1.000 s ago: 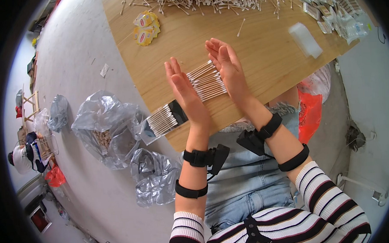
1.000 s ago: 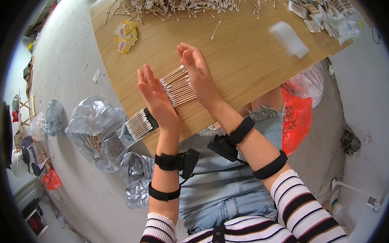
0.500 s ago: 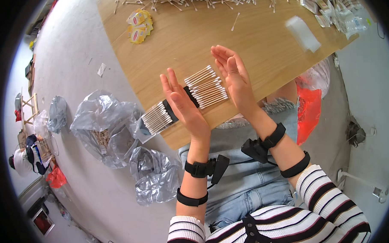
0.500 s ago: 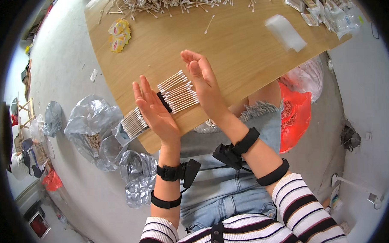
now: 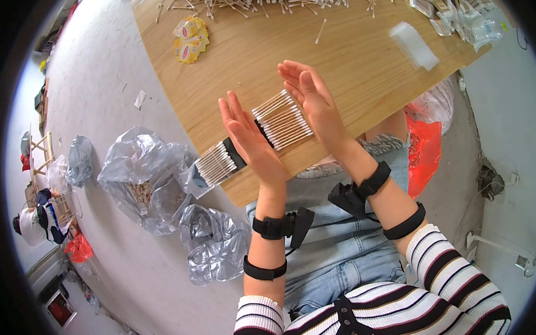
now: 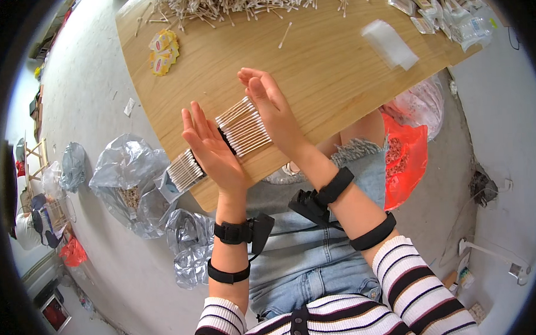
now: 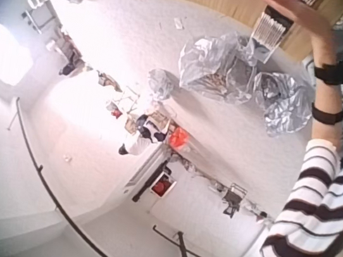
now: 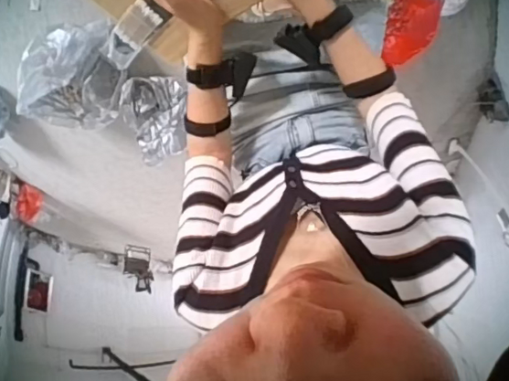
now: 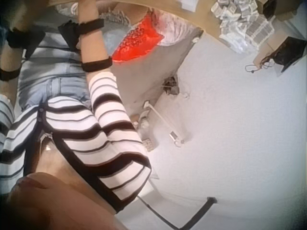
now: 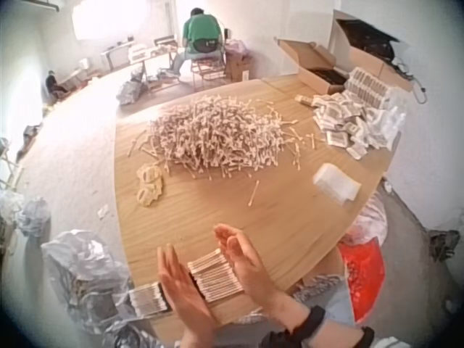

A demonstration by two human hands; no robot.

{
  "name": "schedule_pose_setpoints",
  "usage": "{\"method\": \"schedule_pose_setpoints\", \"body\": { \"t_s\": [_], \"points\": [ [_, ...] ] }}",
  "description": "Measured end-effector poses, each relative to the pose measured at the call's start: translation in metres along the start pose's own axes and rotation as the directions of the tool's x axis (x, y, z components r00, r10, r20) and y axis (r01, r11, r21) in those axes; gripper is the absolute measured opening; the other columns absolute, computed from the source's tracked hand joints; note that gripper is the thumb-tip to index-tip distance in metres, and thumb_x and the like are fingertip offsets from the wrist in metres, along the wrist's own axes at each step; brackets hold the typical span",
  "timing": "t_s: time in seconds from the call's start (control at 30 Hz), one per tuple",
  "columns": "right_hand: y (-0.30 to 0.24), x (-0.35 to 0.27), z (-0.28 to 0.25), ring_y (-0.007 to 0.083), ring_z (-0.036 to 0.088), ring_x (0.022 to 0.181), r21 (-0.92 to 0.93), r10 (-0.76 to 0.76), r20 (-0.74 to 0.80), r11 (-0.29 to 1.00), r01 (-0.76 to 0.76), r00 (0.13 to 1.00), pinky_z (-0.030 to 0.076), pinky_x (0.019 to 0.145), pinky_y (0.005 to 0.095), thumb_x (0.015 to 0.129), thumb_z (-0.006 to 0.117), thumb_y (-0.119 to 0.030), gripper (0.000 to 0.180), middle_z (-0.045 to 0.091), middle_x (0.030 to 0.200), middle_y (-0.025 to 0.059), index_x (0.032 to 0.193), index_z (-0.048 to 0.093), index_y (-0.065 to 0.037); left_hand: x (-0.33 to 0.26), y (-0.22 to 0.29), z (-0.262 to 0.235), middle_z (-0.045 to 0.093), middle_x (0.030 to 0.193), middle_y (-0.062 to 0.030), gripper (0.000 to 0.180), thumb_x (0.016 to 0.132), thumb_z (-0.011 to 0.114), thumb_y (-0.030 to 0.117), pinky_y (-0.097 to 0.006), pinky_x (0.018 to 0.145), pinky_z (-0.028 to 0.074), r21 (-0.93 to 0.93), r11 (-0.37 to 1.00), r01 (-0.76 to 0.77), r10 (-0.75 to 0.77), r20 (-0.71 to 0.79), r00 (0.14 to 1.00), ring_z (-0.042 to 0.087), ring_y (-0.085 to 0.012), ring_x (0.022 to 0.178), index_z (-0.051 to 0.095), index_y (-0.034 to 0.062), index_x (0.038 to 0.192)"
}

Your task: Packaging individual cotton swabs into small plastic bags.

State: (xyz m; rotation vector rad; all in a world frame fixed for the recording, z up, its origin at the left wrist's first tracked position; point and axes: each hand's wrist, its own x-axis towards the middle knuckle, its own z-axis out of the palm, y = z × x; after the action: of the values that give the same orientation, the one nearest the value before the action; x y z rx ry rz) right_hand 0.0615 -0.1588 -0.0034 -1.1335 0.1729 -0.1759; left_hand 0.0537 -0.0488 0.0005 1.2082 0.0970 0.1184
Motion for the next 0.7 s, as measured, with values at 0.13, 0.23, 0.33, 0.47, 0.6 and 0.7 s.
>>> {"method": "schedule_pose_setpoints", "body": {
  "t_s": [0.13, 0.23, 0.33, 0.47, 0.6, 0.7],
  "points": [
    [-0.001, -0.002, -0.007, 0.0194, 0.047, 0.128, -0.095, 0.04, 0.053, 0.995, -0.035, 0.998, 0.035, 0.108, 0.0309, 0.101, 0.043, -0.049, 0.058, 0.053, 0.132, 0.0134, 0.132, 0.048, 0.0, 0.005, 0.003, -0.007, 0.026, 0.155, -0.0191, 0.079, 0.1, 0.029, 0.059, -0.037, 0.12, 0.012, 0.0, 0.999, 0.043, -0.043, 0.062, 0.997, 0.019, -0.0245, 0.147, 0.016, 0.0004, 0.152],
    [-0.001, -0.009, -0.011, 0.0191, 0.045, 0.131, -0.056, 0.049, 0.064, 0.997, -0.046, 0.997, 0.033, 0.11, 0.0317, 0.101, 0.042, -0.049, 0.059, 0.051, 0.133, 0.0135, 0.132, 0.047, 0.0, 0.003, 0.003, -0.01, 0.027, 0.155, -0.0194, 0.08, 0.1, 0.029, 0.06, -0.037, 0.12, 0.012, 0.015, 0.998, 0.059, -0.06, 0.092, 0.994, 0.019, -0.0249, 0.147, 0.018, -0.0001, 0.151],
    [-0.002, -0.016, -0.005, 0.0202, 0.041, 0.134, -0.03, -0.004, -0.012, 1.0, 0.003, 1.0, 0.03, 0.113, 0.0329, 0.101, 0.041, -0.05, 0.061, 0.049, 0.136, 0.0144, 0.134, 0.045, 0.001, 0.001, 0.001, -0.013, 0.027, 0.155, -0.019, 0.08, 0.099, 0.03, 0.061, -0.037, 0.12, 0.011, 0.014, 0.998, 0.053, -0.054, 0.091, 0.994, 0.02, -0.0248, 0.147, 0.019, 0.0001, 0.151],
    [0.004, -0.019, -0.001, 0.0209, 0.038, 0.136, -0.034, -0.045, -0.033, 0.998, 0.044, 0.998, 0.028, 0.115, 0.0341, 0.1, 0.039, -0.052, 0.064, 0.046, 0.139, 0.0148, 0.135, 0.044, 0.001, -0.001, 0.002, -0.006, 0.027, 0.156, -0.0169, 0.08, 0.099, 0.029, 0.061, -0.037, 0.12, 0.011, 0.011, 0.999, 0.03, -0.03, 0.055, 0.998, 0.019, -0.0241, 0.147, 0.02, 0.0011, 0.151],
    [0.006, -0.02, 0.004, 0.0215, 0.039, 0.136, -0.051, -0.058, -0.039, 0.997, 0.056, 0.998, 0.029, 0.114, 0.0337, 0.1, 0.039, -0.054, 0.066, 0.047, 0.139, 0.0148, 0.136, 0.043, 0.002, 0.002, 0.0, -0.003, 0.026, 0.156, -0.0158, 0.08, 0.099, 0.029, 0.061, -0.037, 0.12, 0.009, 0.018, 1.0, 0.019, -0.02, 0.063, 0.998, 0.017, -0.0237, 0.148, 0.02, 0.0017, 0.151],
    [0.007, -0.016, 0.002, 0.0216, 0.039, 0.135, -0.095, -0.059, -0.005, 0.994, 0.058, 0.998, 0.029, 0.113, 0.0333, 0.1, 0.04, -0.053, 0.066, 0.047, 0.138, 0.0149, 0.136, 0.043, 0.002, 0.0, -0.004, -0.003, 0.024, 0.157, -0.0161, 0.079, 0.1, 0.027, 0.061, -0.037, 0.12, 0.007, 0.031, 0.999, 0.034, -0.037, 0.115, 0.993, 0.016, -0.0236, 0.148, 0.02, 0.0022, 0.152]
  ]
}}
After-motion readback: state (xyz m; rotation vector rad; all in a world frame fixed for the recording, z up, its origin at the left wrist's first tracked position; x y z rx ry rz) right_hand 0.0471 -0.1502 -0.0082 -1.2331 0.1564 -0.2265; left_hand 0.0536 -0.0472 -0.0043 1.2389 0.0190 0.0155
